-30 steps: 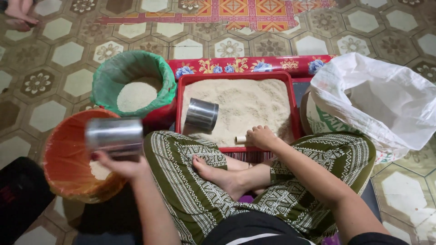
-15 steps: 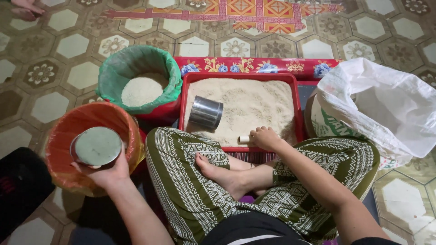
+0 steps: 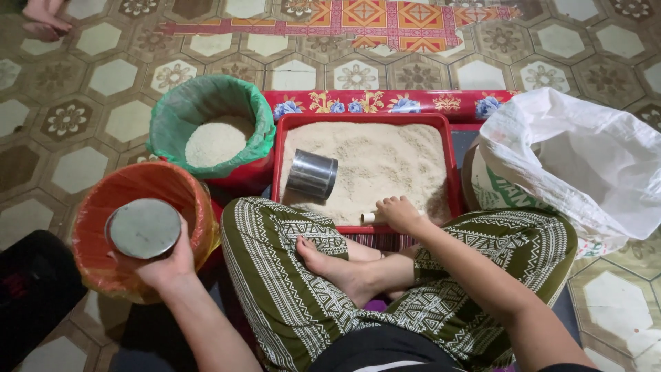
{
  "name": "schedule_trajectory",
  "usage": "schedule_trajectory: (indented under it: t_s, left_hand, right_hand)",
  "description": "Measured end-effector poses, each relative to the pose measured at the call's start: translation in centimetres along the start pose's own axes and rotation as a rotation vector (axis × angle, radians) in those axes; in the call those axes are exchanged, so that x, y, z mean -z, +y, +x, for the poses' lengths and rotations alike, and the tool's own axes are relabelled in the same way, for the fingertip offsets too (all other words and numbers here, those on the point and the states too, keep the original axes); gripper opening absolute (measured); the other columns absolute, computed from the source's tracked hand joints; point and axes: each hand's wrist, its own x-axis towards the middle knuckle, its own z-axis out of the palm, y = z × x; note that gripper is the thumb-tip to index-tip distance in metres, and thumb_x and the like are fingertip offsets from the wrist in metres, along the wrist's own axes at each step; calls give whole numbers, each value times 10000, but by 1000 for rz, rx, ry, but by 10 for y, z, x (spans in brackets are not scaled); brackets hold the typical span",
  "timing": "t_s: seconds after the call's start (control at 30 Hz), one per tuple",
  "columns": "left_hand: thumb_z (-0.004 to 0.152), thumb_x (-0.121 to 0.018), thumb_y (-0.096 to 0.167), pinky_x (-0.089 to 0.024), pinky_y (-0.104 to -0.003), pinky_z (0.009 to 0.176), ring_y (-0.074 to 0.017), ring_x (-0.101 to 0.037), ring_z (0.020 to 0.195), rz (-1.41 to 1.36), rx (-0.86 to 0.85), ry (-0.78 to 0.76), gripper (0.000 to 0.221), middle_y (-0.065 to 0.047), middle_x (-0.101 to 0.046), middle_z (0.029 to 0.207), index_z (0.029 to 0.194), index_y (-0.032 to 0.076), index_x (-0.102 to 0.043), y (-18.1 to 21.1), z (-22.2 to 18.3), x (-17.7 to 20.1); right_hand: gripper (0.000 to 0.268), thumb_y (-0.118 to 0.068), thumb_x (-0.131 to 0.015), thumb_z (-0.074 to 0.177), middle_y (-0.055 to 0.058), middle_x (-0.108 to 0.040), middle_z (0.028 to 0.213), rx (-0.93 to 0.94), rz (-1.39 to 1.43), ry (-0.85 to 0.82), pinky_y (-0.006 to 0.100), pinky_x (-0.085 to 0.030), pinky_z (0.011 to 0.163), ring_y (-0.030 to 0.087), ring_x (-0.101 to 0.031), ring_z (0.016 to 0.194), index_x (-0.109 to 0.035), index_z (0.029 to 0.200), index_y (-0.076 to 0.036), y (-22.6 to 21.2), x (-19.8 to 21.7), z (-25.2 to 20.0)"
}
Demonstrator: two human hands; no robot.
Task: Scooping grain from a tray into metal cups and pouring it back out while sitting on the floor.
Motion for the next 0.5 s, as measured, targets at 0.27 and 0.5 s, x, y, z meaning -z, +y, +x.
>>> schedule_trajectory:
  t_s: [0.27,0.5]
  left_hand:
    - [851,-666,478,-521,-653,1103,-378,-624,1315,72,-23,-41,563,-131,-613,1451,1344,214,-605,-3,13,19]
    - [781,-843,472,-562,-634,1147,-320,-728,1302,139,-56,-72,495,-43,-725,1422,1237,329,-715,-3,22,31]
  right_hand:
    - [291,-176,-637,866,59,-714,1073,38,-106,102,454,-562,829,276,-714,1030,-600,1153,-192,20,-58,21]
    - [229,-209,-609,884,66,-716,1023,57,-109,148,453,-574,784,279,-724,984,-610,1111,-186,22,-62,20]
